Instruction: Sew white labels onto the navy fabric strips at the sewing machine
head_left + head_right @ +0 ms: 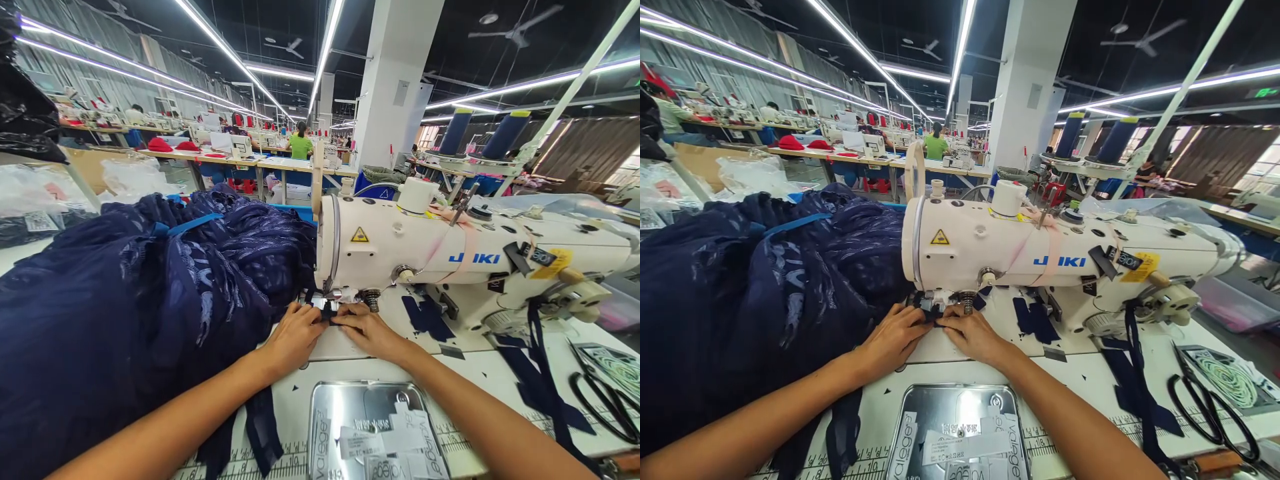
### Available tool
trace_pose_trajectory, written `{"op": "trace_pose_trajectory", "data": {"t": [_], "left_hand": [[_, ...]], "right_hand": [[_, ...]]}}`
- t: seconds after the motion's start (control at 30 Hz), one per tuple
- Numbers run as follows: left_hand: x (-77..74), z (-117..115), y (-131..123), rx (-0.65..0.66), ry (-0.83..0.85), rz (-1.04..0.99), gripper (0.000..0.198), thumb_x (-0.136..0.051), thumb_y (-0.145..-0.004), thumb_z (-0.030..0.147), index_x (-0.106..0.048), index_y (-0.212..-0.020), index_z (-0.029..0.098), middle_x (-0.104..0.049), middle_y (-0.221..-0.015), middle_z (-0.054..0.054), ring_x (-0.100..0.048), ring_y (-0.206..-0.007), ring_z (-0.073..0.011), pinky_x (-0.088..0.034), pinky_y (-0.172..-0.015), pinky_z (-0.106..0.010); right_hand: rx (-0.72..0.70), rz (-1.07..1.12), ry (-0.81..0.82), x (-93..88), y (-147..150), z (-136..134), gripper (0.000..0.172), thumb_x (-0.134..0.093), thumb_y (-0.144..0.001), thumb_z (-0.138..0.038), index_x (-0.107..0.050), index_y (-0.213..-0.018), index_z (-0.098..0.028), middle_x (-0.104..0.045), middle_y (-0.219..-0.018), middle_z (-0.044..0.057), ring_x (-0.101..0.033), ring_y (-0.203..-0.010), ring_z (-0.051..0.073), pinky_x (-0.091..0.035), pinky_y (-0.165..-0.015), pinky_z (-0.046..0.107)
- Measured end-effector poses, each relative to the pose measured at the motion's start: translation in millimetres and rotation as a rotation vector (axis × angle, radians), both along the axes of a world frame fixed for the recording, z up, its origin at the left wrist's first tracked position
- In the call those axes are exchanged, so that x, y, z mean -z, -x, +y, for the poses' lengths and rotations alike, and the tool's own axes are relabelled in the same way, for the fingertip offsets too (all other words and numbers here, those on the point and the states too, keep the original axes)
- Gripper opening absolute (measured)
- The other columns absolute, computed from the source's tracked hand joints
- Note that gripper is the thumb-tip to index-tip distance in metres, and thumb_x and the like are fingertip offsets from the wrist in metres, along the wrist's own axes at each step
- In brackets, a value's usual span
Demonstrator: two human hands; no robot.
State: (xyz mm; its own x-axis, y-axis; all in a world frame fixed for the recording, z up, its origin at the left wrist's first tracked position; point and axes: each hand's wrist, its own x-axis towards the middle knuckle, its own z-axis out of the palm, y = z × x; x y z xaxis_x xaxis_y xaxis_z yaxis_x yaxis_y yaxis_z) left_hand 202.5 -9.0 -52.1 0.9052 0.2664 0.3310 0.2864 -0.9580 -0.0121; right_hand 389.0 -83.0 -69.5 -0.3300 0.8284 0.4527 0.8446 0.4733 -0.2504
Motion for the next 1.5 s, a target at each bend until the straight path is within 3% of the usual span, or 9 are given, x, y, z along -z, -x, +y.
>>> {"op": "trace_pose_trajectory", "data": {"t": [0.17,0.27,0.4,0.87,1.23,1.5], "left_hand": [[-3.2,-0.9,1.6,0.009,0.026,0.011,0.027,-0.044,-0.077,0.005,-0.061,-0.094,0.017,-0.055,-0.082,-0.004,-0.047,-0.079,-0.0174,-0.033,-0.068,-0.031],[-3.9,-0.2,2.2,0.028,0.001,-0.024,0.026,-0.044,-0.077,0.006,-0.061,-0.094,0.018,-0.057,-0.094,-0.006,-0.046,-0.090,-0.0205,-0.033,-0.073,-0.034],[-0.8,3.2,3.7,0.067,-0.003,-0.051,0.036,-0.041,-0.075,0.002,-0.054,-0.107,0.014,-0.058,-0.108,-0.006,-0.045,-0.099,-0.0205,-0.032,-0.079,-0.037],[-7.6,-4.1,5.1,0.007,-0.103,0.089,0.034,-0.045,-0.076,0.007,-0.055,-0.108,0.014,-0.058,-0.113,-0.006,-0.050,-0.091,-0.0200,-0.037,-0.075,-0.035],[-7.5,-8.5,3.4,-0.044,-0.076,0.098,0.036,-0.041,-0.074,0.007,-0.057,-0.106,0.012,-0.058,-0.114,-0.007,-0.050,-0.090,-0.0209,-0.040,-0.075,-0.035],[-6.8,-0.7,-1.2,-0.086,-0.049,0.131,0.040,-0.045,-0.072,0.007,-0.054,-0.111,0.014,-0.056,-0.116,-0.007,-0.049,-0.090,-0.0217,-0.040,-0.074,-0.036]], "right_hand": [[-0.042,-0.066,-0.032,-4.4,-1.3,-3.4,0.025,-0.041,-0.085,-0.015,-0.060,-0.101,-0.016,-0.056,-0.095,0.008,-0.052,-0.087,0.016,-0.044,-0.079,0.030],[-0.018,-0.211,-0.049,-11.4,4.5,-7.7,0.026,-0.039,-0.086,-0.014,-0.060,-0.100,-0.015,-0.056,-0.092,0.009,-0.051,-0.084,0.017,-0.045,-0.075,0.030],[0.003,-0.254,-0.080,-15.0,9.2,-9.8,0.025,-0.039,-0.084,-0.010,-0.059,-0.099,-0.013,-0.055,-0.095,0.010,-0.051,-0.081,0.017,-0.046,-0.074,0.031],[-0.046,-0.208,-0.187,-6.9,1.1,-5.2,0.027,-0.039,-0.084,-0.012,-0.058,-0.102,-0.013,-0.057,-0.100,0.011,-0.053,-0.088,0.018,-0.047,-0.078,0.032],[0.041,-0.202,-0.097,-10.5,7.7,-5.4,0.025,-0.046,-0.081,-0.019,-0.061,-0.101,-0.013,-0.059,-0.103,0.012,-0.054,-0.093,0.021,-0.046,-0.081,0.035],[0.089,-0.189,-0.014,-3.4,0.7,-1.3,0.031,-0.043,-0.084,-0.024,-0.057,-0.111,-0.015,-0.056,-0.115,0.010,-0.052,-0.102,0.021,-0.041,-0.088,0.039]]}}
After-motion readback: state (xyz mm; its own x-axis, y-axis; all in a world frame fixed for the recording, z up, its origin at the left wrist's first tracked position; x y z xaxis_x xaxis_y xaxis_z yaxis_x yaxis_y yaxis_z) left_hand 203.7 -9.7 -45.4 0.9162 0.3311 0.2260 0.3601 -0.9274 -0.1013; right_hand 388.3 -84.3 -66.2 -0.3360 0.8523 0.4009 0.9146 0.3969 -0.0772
